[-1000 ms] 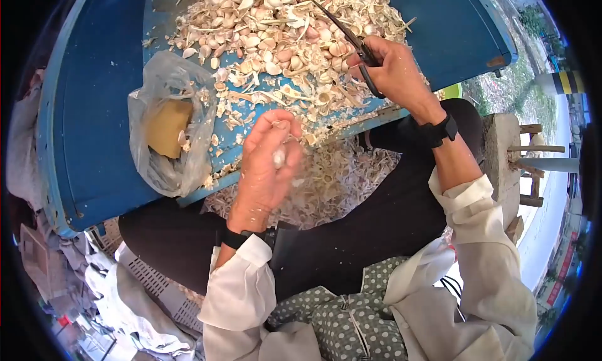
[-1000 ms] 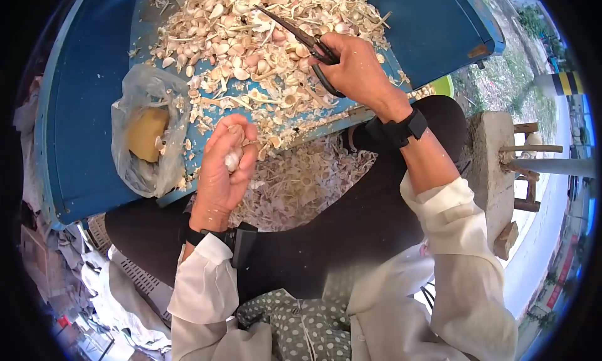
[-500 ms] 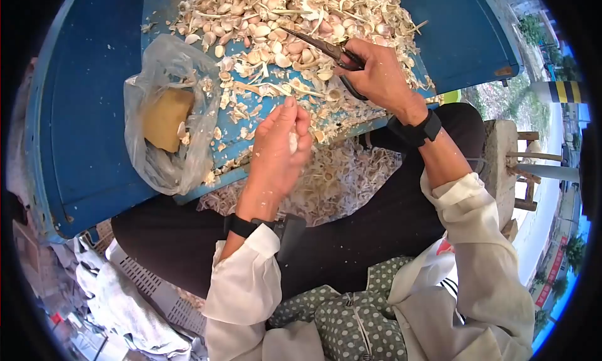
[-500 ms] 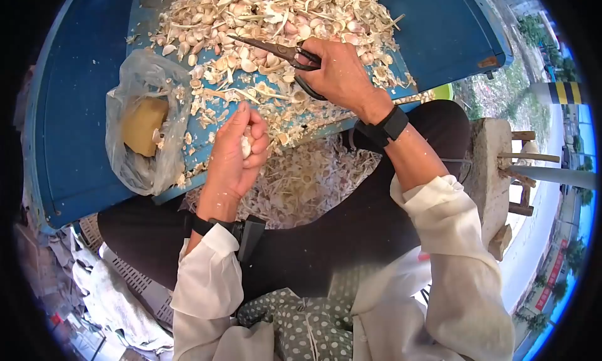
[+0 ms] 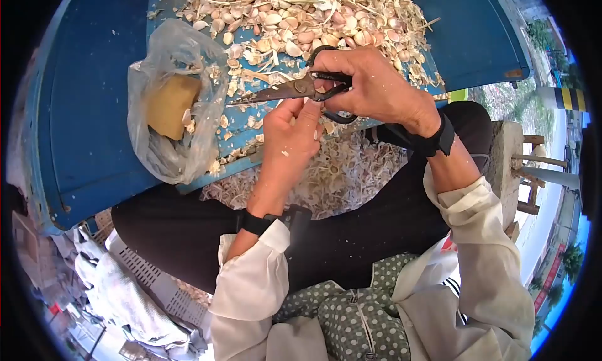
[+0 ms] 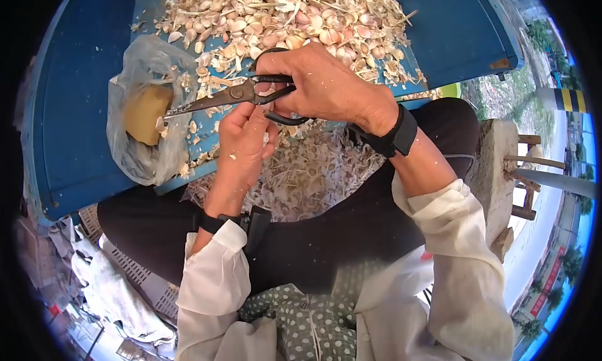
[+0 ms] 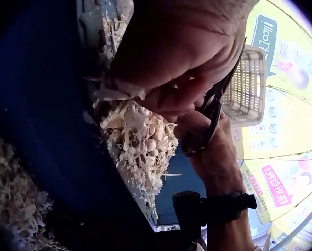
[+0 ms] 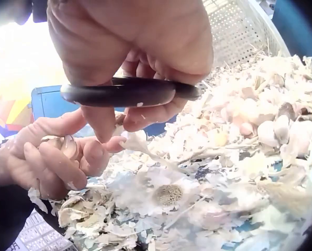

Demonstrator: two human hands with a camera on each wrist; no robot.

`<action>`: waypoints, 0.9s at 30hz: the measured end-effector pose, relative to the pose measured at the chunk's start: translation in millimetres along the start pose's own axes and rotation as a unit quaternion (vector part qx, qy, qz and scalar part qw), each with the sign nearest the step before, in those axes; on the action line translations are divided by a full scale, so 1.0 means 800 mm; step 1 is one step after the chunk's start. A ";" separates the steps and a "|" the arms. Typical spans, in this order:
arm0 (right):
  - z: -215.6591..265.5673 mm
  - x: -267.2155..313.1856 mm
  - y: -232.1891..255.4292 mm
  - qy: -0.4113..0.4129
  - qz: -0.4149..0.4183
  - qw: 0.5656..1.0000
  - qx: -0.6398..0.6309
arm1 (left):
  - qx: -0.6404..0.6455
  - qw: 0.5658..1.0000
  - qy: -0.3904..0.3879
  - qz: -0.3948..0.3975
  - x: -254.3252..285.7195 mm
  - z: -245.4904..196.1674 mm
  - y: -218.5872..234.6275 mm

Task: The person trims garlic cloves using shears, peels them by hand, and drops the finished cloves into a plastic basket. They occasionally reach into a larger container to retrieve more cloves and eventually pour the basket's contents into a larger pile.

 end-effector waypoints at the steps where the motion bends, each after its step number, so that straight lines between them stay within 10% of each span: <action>1: 0.003 0.000 -0.001 0.000 -0.006 1.000 -0.008 | 0.013 1.000 0.000 -0.002 0.002 0.000 0.006; 5: -0.016 0.011 -0.010 -0.126 -0.056 0.980 -0.141 | 0.064 0.998 -0.023 -0.004 0.013 -0.012 0.002; 13: -0.012 0.008 -0.015 -0.103 -0.025 0.983 -0.149 | -0.039 0.990 -0.123 -0.049 0.019 -0.022 0.006; 20: 0.002 0.012 -0.021 -0.168 -0.069 0.979 -0.090 | 0.175 0.982 -0.064 -0.027 0.021 -0.012 0.012; 27: 0.000 0.004 -0.019 -0.113 -0.031 0.992 -0.034 | -0.106 0.974 -0.167 -0.108 0.025 -0.029 0.019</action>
Point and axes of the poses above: each hand's wrist, its own x-axis away from the middle knuckle, its own y-axis out of the back of the hand, z = x × y, the point moved 8 cm from there along -x, towards the middle knuckle, and after that the axes turned 12 degrees about x, right-handed, at the moved point
